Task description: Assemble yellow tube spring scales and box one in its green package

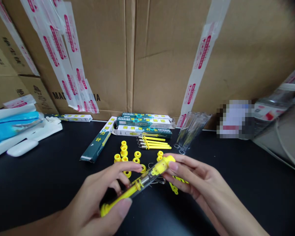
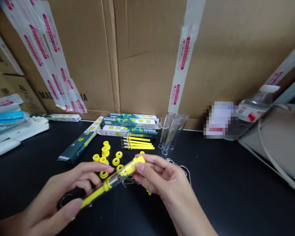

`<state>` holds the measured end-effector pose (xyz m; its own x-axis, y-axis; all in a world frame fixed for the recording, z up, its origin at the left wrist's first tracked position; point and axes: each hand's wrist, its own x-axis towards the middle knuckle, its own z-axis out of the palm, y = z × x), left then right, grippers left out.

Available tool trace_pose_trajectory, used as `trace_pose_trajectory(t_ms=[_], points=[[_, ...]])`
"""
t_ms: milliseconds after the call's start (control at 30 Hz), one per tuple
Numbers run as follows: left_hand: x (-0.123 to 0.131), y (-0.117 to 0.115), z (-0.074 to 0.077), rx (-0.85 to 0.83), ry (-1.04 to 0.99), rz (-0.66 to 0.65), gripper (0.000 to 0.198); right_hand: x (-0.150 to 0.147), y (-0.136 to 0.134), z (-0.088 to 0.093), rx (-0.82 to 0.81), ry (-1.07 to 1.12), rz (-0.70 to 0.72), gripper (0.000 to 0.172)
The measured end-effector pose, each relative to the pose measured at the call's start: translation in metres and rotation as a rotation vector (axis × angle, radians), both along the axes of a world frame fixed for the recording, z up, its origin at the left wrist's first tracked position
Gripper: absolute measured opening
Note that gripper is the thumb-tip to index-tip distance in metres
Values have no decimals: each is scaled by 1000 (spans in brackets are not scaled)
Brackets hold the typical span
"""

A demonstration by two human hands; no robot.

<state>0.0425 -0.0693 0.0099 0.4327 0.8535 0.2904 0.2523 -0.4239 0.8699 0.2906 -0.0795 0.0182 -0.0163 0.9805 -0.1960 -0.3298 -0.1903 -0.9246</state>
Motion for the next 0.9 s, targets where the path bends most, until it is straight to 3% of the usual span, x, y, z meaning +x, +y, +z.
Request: trace_pose_trajectory(t_ms=[133, 300, 367, 500, 667, 767, 900], points=[[22, 1, 7, -63, 92, -155, 35, 4, -2, 12, 242, -118, -92, 26], [38, 19, 15, -131, 138, -253, 19, -2, -1, 50, 548, -392, -110, 19], [41, 24, 18, -124, 107, -257, 17, -9, 0, 66, 586, -437, -64, 19], [45, 26, 30, -120, -37, -256, 46, -20, 1, 84, 569, -525, 49, 19], [53, 27, 42, -202, -261, -292, 36, -18, 1, 88, 597, -642, 84, 22], [60, 28, 40, -122, -242, -212, 34, -11, 0, 94, 704, -863, 70, 20], [68, 27, 33, -52, -215, -193, 42, -4, 2, 105, 747, -951, 113, 19]])
